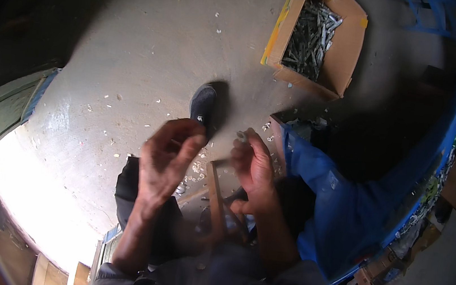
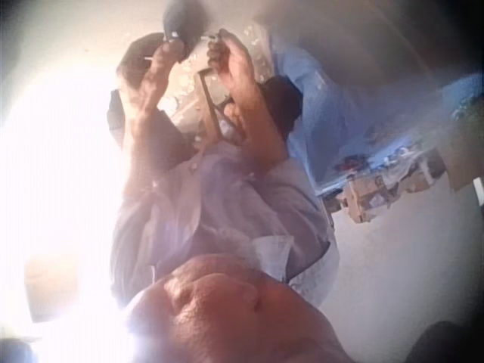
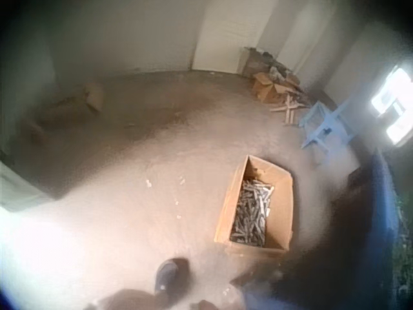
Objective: The person uses pliers and a screwdriver to assemble small metal components on a blue-covered table.
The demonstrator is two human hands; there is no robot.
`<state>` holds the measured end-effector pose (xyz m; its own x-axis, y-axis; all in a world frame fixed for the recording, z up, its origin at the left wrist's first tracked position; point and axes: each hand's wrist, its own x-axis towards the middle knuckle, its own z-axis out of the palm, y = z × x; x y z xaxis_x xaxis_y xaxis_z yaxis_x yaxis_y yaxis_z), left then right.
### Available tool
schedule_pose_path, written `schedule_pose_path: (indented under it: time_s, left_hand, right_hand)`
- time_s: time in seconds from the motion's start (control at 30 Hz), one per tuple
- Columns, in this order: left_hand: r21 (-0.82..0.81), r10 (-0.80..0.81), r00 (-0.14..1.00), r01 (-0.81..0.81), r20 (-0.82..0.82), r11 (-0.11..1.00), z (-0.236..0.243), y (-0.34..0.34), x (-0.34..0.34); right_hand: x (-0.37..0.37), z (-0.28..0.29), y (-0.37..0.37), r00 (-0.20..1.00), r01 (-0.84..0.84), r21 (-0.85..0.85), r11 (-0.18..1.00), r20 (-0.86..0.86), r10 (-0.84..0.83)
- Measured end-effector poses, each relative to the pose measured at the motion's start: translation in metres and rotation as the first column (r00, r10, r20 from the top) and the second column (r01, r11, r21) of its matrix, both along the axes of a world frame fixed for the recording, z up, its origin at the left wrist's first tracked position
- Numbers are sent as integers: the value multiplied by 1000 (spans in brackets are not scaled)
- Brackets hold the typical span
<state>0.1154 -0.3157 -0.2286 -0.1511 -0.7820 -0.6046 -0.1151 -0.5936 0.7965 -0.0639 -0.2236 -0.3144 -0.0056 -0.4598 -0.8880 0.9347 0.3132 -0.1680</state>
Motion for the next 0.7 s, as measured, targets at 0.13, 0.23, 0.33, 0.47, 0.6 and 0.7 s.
schedule_pose_path:
  time_s: [0.13, 0.23, 0.33, 0.47, 0.6, 0.7]
  left_hand:
    - [-155, -99, 971, 66, -220, 986, 25, 38, -8]
    - [-208, -27, 952, -39, -304, 977, 67, 57, -9]
    - [-244, -81, 904, -27, -421, 969, 107, 67, -3]
    - [-207, -42, 862, -73, -505, 976, 158, 86, 5]
    - [-351, -16, 928, -125, -372, 928, 182, 114, 9]
    - [-417, -66, 931, -98, -360, 904, 199, 133, 11]
  right_hand:
    - [14, 99, -7, 964, -98, -200, 975, -262, 43]
    - [23, 154, -1, 925, -153, -222, 963, -374, 61]
    - [32, 192, 15, 901, -224, -326, 918, -428, 68]
    - [46, 239, 34, 835, -274, -308, 911, -545, 68]
    - [52, 274, 63, 765, -361, -315, 878, -638, 86]
    - [51, 292, 86, 792, -386, -396, 834, -605, 79]
